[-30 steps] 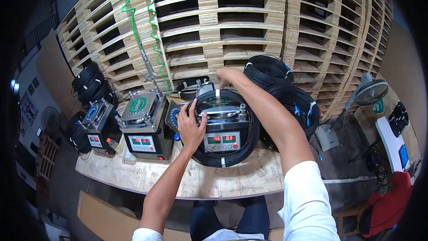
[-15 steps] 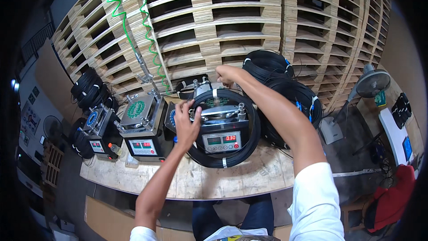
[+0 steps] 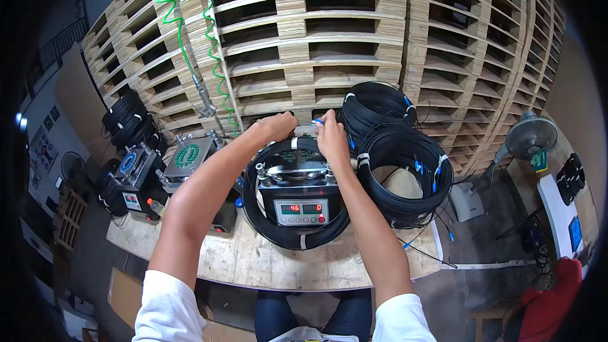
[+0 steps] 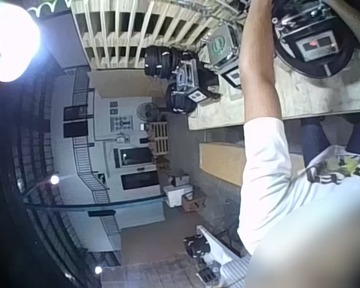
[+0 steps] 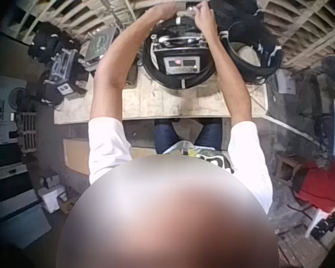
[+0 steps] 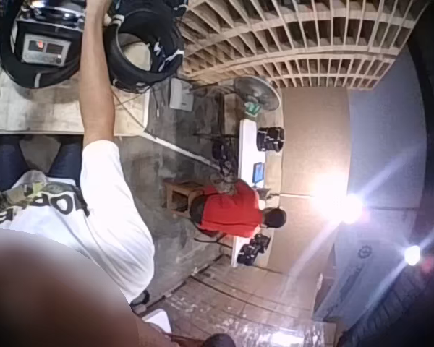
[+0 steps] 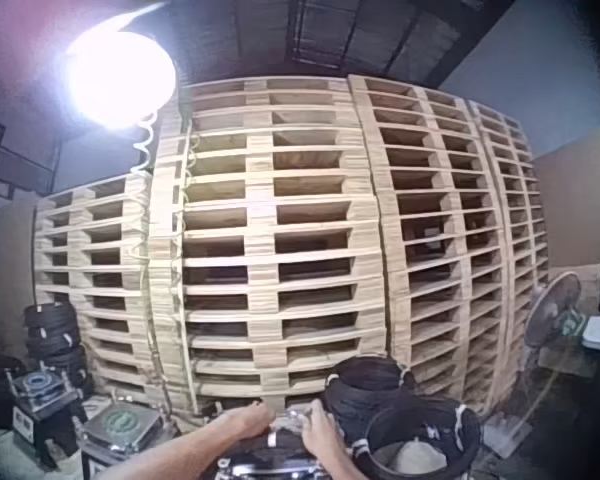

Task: The person is preparing coils of wire using a industrial polishing/wrapping machine.

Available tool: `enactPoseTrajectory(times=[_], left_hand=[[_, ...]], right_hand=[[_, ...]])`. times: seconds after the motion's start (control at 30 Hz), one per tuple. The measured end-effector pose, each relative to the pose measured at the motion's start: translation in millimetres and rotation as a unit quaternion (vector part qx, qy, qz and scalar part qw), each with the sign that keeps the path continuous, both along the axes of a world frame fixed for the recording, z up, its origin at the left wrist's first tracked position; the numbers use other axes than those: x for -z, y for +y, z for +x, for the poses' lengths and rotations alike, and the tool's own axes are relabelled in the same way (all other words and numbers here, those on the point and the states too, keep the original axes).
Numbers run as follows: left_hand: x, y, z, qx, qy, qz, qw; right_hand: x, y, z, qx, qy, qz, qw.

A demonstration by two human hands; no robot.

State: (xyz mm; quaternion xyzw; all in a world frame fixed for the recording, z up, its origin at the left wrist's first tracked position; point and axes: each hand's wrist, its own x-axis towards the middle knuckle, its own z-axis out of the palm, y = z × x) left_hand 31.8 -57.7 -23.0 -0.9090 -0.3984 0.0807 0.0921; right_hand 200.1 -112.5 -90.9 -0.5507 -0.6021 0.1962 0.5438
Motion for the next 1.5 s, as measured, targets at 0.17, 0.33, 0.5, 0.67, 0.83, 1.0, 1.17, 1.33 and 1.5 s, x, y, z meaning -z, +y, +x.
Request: enactPoseTrajectory(times=[0.17,0.33,0.5,0.67,0.83,1.0,1.17,1.33,1.5], left_hand=[[-4,24,-6,0.111,0.047,-0.046,0.992],[22,46,-19,0.144,0.025,-0.007,0.989],[1,41,-35,0.126,-0.06,-0.054,0.989],[-2,-14,-28,0.017,-0.245,-0.134,0.96],[48,-20,-75,-0.068,-0.526,0.072,0.845],[60,-19,-134,-0.137,-0.71,-0.151,0.674],[8,-58,-127,-0.155,-0.584,-0.131,0.786],[29,-36,-127,-0.05,-0.519,0.058,0.851],[27,-44,-95,-0.177,-0.512,-0.132,0.83]], right_hand=[[0,8,-1,0.016,-0.05,0.028,0.998],[1,5,0,0.031,-0.081,0.004,0.996],[-7,-2,-11,0.024,-0.072,-0.023,0.997],[-3,0,2,0.053,-0.054,0.012,0.997],[-23,-26,-5,0.135,-0.134,0.144,0.971],[-39,-25,25,0.118,-0.126,0.046,0.984],[-34,16,67,0.079,-0.142,0.071,0.984],[-29,17,58,0.02,-0.109,0.033,0.993],[-28,4,53,-0.012,-0.193,0.072,0.978]])
